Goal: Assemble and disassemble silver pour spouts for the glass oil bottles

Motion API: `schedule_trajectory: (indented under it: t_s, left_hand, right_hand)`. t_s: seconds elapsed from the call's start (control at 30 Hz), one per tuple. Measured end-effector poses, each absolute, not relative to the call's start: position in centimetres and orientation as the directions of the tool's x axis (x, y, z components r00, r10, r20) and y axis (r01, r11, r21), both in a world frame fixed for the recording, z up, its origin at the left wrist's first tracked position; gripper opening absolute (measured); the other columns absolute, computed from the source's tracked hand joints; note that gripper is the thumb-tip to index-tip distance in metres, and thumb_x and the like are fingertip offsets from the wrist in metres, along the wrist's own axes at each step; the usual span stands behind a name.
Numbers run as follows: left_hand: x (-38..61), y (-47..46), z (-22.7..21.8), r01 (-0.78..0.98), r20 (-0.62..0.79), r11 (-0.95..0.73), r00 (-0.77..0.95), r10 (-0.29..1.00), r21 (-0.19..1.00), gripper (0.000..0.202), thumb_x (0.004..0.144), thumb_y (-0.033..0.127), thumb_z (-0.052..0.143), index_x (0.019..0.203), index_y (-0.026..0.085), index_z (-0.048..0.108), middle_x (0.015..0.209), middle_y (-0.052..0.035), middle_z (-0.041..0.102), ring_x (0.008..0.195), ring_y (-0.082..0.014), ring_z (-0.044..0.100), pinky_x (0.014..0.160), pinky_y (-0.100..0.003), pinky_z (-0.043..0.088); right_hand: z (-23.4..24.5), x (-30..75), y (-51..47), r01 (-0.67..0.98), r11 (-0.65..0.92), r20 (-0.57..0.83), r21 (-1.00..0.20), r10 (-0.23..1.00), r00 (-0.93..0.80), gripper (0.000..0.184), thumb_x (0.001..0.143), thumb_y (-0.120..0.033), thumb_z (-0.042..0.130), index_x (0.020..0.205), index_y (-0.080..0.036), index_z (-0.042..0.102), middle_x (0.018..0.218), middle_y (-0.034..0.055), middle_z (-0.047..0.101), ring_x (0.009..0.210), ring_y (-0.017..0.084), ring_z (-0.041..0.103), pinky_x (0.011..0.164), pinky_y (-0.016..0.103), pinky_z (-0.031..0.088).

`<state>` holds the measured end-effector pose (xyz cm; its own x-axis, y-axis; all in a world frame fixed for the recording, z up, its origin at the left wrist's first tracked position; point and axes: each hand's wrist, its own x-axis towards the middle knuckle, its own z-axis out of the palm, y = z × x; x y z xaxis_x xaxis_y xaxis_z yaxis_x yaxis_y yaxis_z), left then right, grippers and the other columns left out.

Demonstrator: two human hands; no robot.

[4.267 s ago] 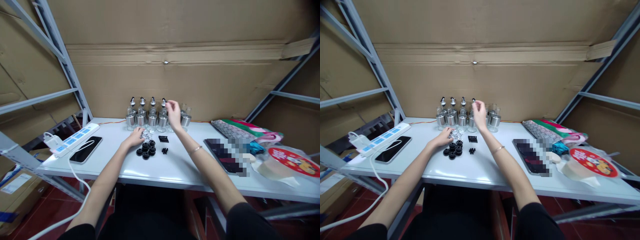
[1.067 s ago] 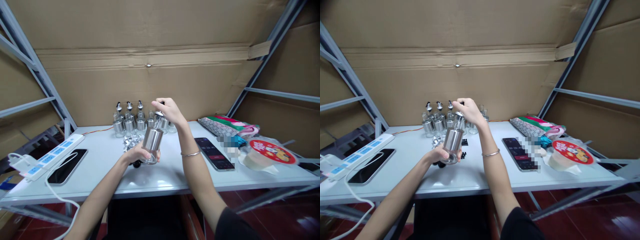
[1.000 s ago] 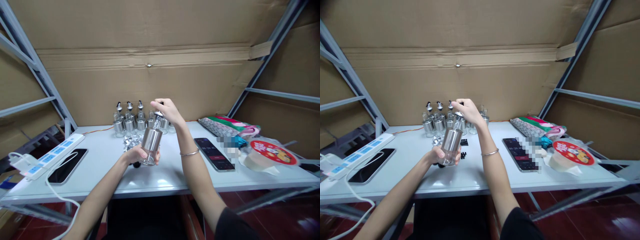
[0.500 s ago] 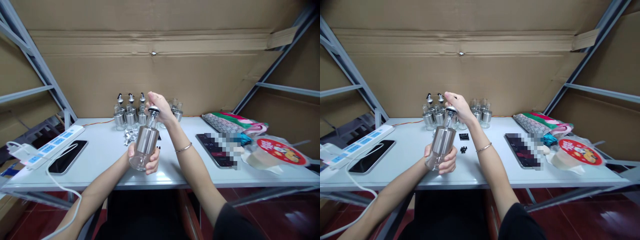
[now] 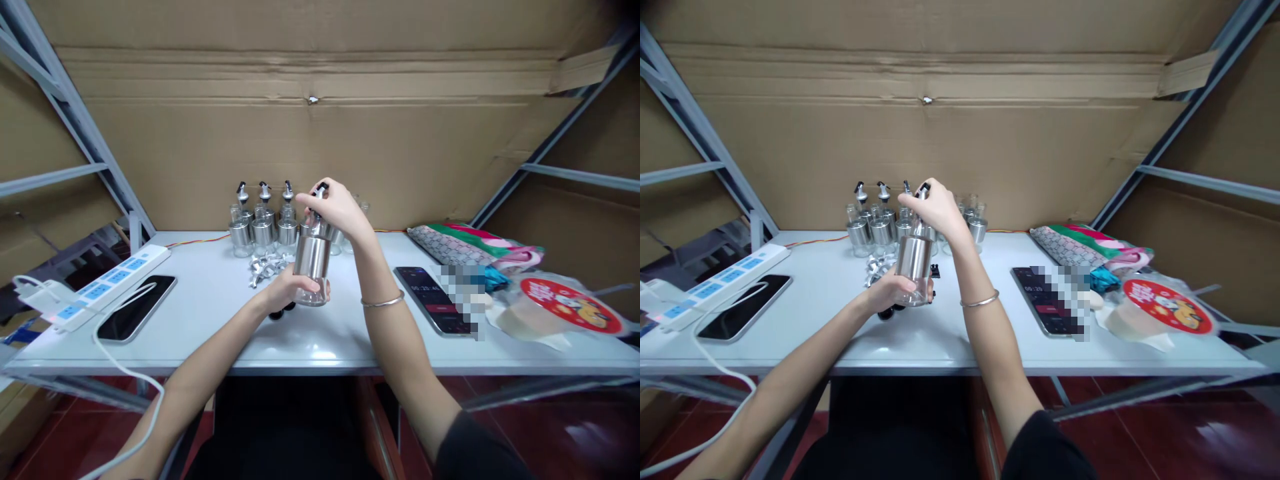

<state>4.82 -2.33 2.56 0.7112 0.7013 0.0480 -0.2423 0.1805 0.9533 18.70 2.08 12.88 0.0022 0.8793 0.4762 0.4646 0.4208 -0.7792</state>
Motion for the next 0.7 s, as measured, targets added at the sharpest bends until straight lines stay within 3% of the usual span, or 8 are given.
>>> schedule_trajectory:
  t_s: [0.13, 0.27, 0.47, 0.7]
  left_hand:
    - [5.0, -2.3, 2.7, -0.220, 0.093, 0.059, 0.622, 0.778, 0.974, 0.025, 0.054, 0.026, 0.066, 0.072, 0.008, 0.062, 0.067, -0.0068, 0.063, 0.061, -0.0178, 0.059, 0.059, -0.030, 0.045]
    - [4.7, -1.9, 2.6, -0.245, 0.106, 0.077, 0.655, 0.748, 0.966, 0.030, 0.053, 0.026, 0.066, 0.077, 0.009, 0.062, 0.070, -0.0074, 0.065, 0.062, -0.0186, 0.059, 0.060, -0.031, 0.045]
    - [4.1, -1.4, 2.5, -0.317, 0.076, 0.350, 0.827, 0.557, 0.882, 0.041, 0.051, 0.024, 0.063, 0.090, 0.011, 0.059, 0.075, -0.0054, 0.065, 0.069, -0.0191, 0.061, 0.071, -0.033, 0.044]
    - [3.8, -1.3, 2.0, -0.360, 0.182, 0.474, 0.907, 0.380, 0.804, 0.045, 0.047, 0.034, 0.063, 0.087, 0.015, 0.052, 0.064, -0.0033, 0.059, 0.059, -0.0181, 0.056, 0.061, -0.031, 0.036]
  right_hand:
    - [12.7, 16.9, 1.6, 0.493, 0.384, 0.469, -0.781, 0.881, 0.057, 0.019, 0.076, -0.025, 0.057, 0.080, -0.022, 0.039, 0.061, -0.0002, 0.057, 0.054, 0.016, 0.056, 0.058, 0.032, 0.042]
    - [12.2, 16.1, 2.2, 0.278, 0.416, 0.436, -0.866, 0.900, 0.011, 0.019, 0.080, -0.021, 0.053, 0.081, -0.024, 0.034, 0.057, -0.0042, 0.055, 0.045, 0.013, 0.057, 0.048, 0.027, 0.042]
    - [12.4, 16.4, 2.4, -0.127, 0.333, 0.351, -0.934, 0.922, -0.164, 0.023, 0.085, -0.028, 0.056, 0.076, -0.022, 0.036, 0.053, -0.0079, 0.049, 0.042, 0.007, 0.051, 0.042, 0.020, 0.039]
    - [12.6, 15.7, 2.1, -0.448, 0.118, 0.282, -0.886, 0.905, -0.319, 0.031, 0.083, -0.043, 0.060, 0.075, -0.023, 0.038, 0.055, -0.0117, 0.033, 0.042, 0.003, 0.033, 0.046, 0.019, 0.036]
